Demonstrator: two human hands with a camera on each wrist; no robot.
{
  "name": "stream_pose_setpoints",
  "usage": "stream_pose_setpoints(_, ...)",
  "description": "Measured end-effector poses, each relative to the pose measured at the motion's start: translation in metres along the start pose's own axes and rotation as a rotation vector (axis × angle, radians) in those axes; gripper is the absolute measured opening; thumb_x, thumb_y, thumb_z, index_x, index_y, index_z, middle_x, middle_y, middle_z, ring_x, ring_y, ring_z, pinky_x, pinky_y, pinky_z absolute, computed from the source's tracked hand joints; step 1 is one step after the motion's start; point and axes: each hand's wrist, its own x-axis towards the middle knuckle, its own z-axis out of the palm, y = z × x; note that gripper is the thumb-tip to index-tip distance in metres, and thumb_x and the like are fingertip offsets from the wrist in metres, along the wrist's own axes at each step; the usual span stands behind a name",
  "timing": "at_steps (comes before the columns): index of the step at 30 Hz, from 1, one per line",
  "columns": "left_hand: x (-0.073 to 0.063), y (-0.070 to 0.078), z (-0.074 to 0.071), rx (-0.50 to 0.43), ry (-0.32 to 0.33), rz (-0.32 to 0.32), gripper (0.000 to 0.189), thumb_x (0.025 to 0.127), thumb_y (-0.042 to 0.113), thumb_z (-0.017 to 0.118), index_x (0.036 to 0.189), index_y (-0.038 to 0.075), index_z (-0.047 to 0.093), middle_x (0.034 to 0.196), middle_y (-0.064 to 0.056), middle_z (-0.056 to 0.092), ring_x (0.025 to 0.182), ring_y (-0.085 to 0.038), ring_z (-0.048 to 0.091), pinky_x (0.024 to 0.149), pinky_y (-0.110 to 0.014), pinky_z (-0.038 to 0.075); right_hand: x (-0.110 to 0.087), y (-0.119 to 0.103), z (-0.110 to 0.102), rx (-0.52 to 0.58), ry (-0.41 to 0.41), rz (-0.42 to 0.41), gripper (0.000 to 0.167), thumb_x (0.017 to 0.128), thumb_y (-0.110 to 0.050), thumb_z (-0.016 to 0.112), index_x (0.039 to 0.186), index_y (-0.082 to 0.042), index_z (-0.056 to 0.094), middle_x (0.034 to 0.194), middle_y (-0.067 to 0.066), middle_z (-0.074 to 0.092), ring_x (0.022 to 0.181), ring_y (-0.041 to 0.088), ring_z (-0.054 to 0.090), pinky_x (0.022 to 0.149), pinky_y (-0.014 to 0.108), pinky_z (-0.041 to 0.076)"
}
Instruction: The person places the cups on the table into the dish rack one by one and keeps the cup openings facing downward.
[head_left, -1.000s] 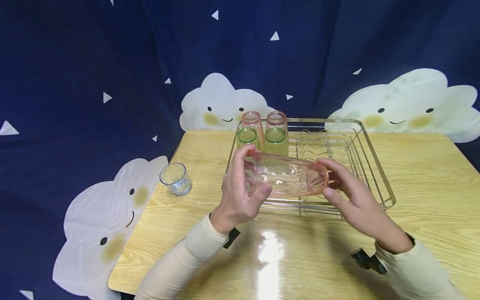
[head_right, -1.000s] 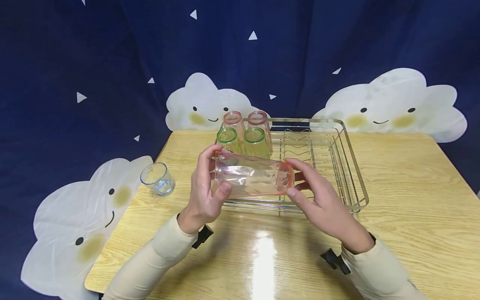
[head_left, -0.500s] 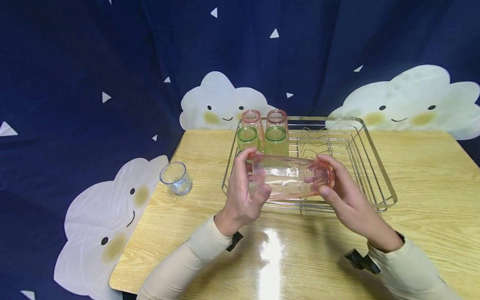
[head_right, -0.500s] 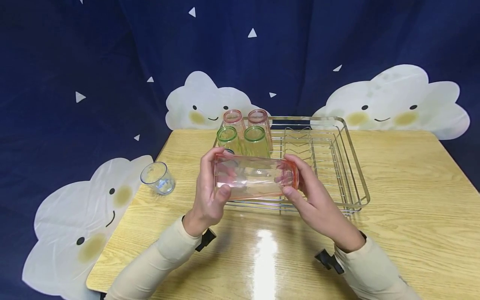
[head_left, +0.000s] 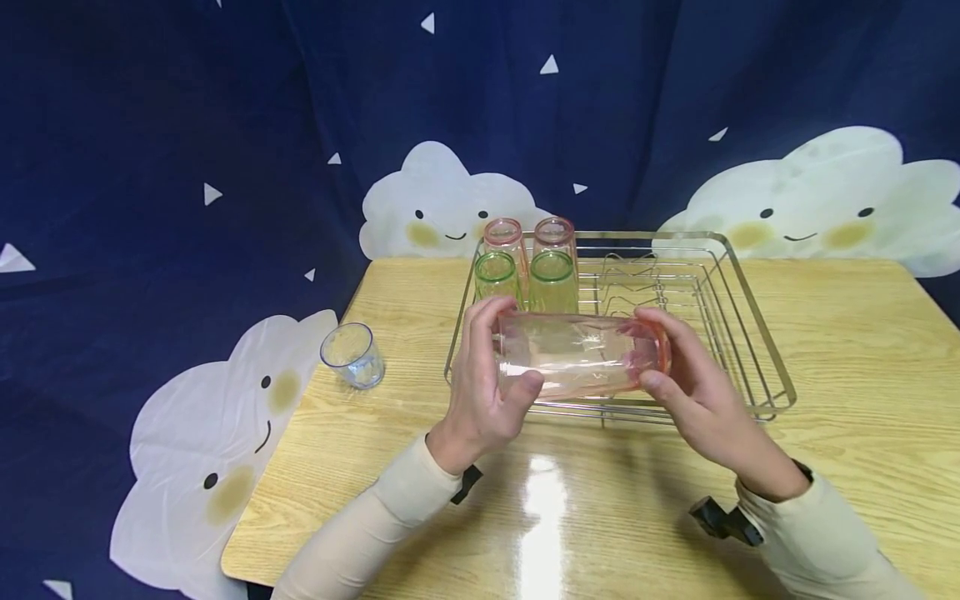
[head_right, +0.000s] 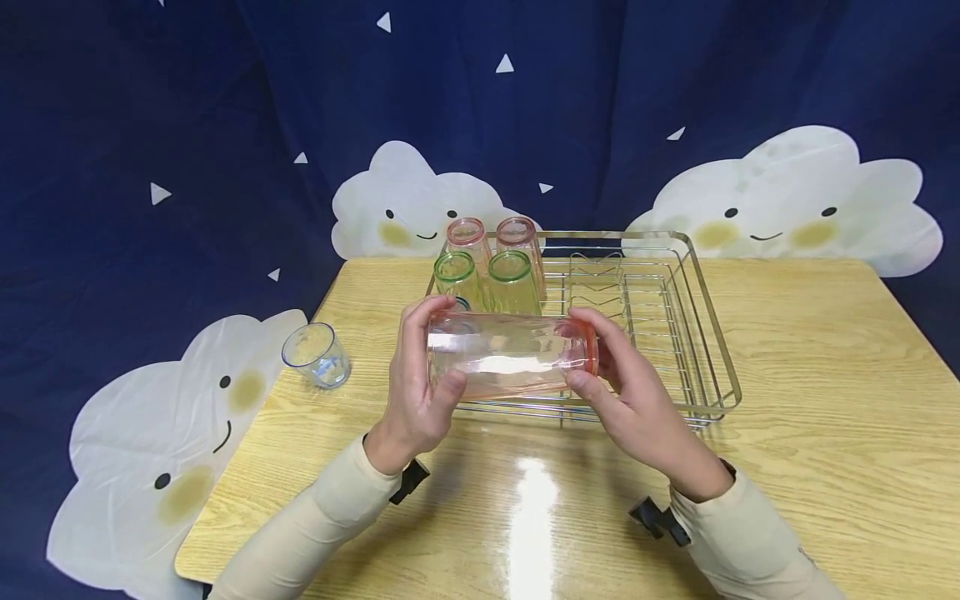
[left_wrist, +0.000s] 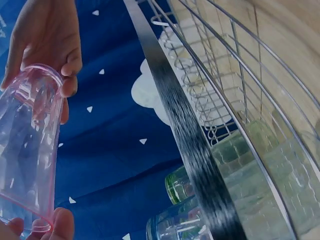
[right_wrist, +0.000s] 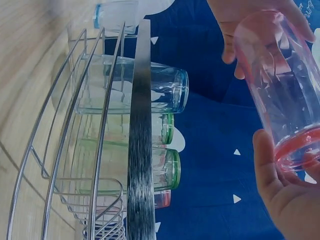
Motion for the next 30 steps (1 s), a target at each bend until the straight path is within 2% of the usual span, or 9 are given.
stream_pose_setpoints(5, 0.002, -0.004, -0.001, 0.053, 0.017, 0.055, 0.084, 0.097, 0.067, 0.031, 0.135, -0.008, 0.040, 0.127, -0.020, 0.050, 0.107, -0.026, 0.051, 0.085, -0.035, 0.045, 0.002, -0.002, -0.002, -0.005, 0.037, -0.013, 0.055, 0.097, 0.008, 0.051, 0.147, 0.010, 0.028, 0.137, -0.008, 0.053, 0.111, 0.003, 0.060, 0.086, 0.016, 0.054)
stream_pose_setpoints(8, 0.002, -0.007, -0.004, 0.050, 0.012, 0.043, 0.086, 0.097, 0.069, 0.029, 0.135, -0.007, 0.040, 0.131, -0.021, 0.049, 0.110, -0.028, 0.052, 0.087, -0.037, 0.046, 0.003, -0.003, -0.004, 0.001, 0.060, -0.054, 0.054, 0.096, 0.008, 0.053, 0.145, 0.013, 0.030, 0.134, -0.005, 0.054, 0.109, 0.004, 0.059, 0.085, 0.014, 0.054)
stream_pose_setpoints(11, 0.003, -0.011, -0.012, 0.043, 0.024, 0.000, 0.081, 0.099, 0.066, 0.030, 0.134, -0.006, 0.044, 0.133, -0.021, 0.048, 0.111, -0.031, 0.054, 0.088, -0.041, 0.048, 0.004, -0.004, -0.008, 0.014, 0.079, -0.081, 0.053, 0.095, 0.008, 0.054, 0.143, 0.015, 0.032, 0.130, -0.001, 0.055, 0.106, 0.005, 0.058, 0.083, 0.014, 0.053)
stream_pose_setpoints(15, 0.005, -0.020, -0.027, 0.046, 0.057, -0.072, 0.056, 0.104, 0.044, 0.037, 0.129, -0.004, 0.051, 0.130, -0.020, 0.052, 0.106, -0.033, 0.056, 0.087, -0.043, 0.049, 0.002, -0.007, -0.015, -0.055, 0.107, -0.058, 0.054, 0.094, 0.009, 0.056, 0.143, 0.013, 0.034, 0.131, -0.002, 0.056, 0.099, 0.005, 0.058, 0.078, 0.012, 0.051)
stream_pose_setpoints(19, 0.004, -0.031, -0.041, 0.068, 0.082, -0.135, 0.036, 0.100, 0.019, 0.042, 0.125, -0.002, 0.056, 0.126, -0.018, 0.056, 0.103, -0.032, 0.057, 0.086, -0.038, 0.048, 0.001, -0.008, -0.022, -0.121, 0.123, -0.079, 0.055, 0.093, 0.010, 0.057, 0.143, 0.013, 0.035, 0.133, -0.002, 0.056, 0.098, 0.005, 0.058, 0.078, 0.011, 0.050)
stream_pose_setpoints(22, 0.003, -0.042, -0.046, 0.081, 0.070, -0.222, 0.030, 0.099, 0.013, 0.045, 0.123, 0.000, 0.058, 0.125, -0.016, 0.058, 0.100, -0.029, 0.059, 0.083, -0.034, 0.049, 0.002, -0.008, -0.027, -0.151, 0.138, -0.117, 0.055, 0.093, 0.008, 0.059, 0.142, 0.014, 0.036, 0.134, -0.001, 0.057, 0.101, 0.004, 0.060, 0.082, 0.010, 0.050)
stream_pose_setpoints(24, 0.001, -0.051, -0.047, 0.094, 0.039, -0.318, 0.028, 0.100, 0.014, 0.047, 0.122, 0.001, 0.059, 0.123, -0.015, 0.059, 0.095, -0.027, 0.059, 0.080, -0.032, 0.049, 0.001, -0.009, -0.030, -0.183, 0.148, -0.133, 0.054, 0.093, 0.008, 0.059, 0.142, 0.014, 0.036, 0.135, -0.001, 0.057, 0.103, 0.004, 0.060, 0.086, 0.010, 0.049)
stream_pose_setpoints(28, -0.003, -0.069, -0.043, 0.151, -0.043, -0.548, 0.029, 0.101, 0.019, 0.048, 0.125, 0.005, 0.057, 0.119, -0.011, 0.059, 0.087, -0.024, 0.057, 0.075, -0.032, 0.046, 0.001, -0.012, -0.032, -0.281, 0.174, -0.088, 0.057, 0.091, 0.010, 0.061, 0.143, 0.012, 0.039, 0.135, -0.005, 0.056, 0.104, 0.002, 0.061, 0.090, 0.009, 0.048)
stream_pose_setpoints(30, -0.006, -0.079, -0.039, 0.193, -0.075, -0.636, 0.032, 0.102, 0.022, 0.047, 0.127, 0.005, 0.056, 0.118, -0.011, 0.058, 0.087, -0.025, 0.056, 0.077, -0.036, 0.046, 0.001, -0.014, -0.034, -0.315, 0.182, -0.048, 0.059, 0.088, 0.013, 0.061, 0.144, 0.009, 0.040, 0.136, -0.007, 0.056, 0.105, 0.001, 0.061, 0.091, 0.009, 0.047)
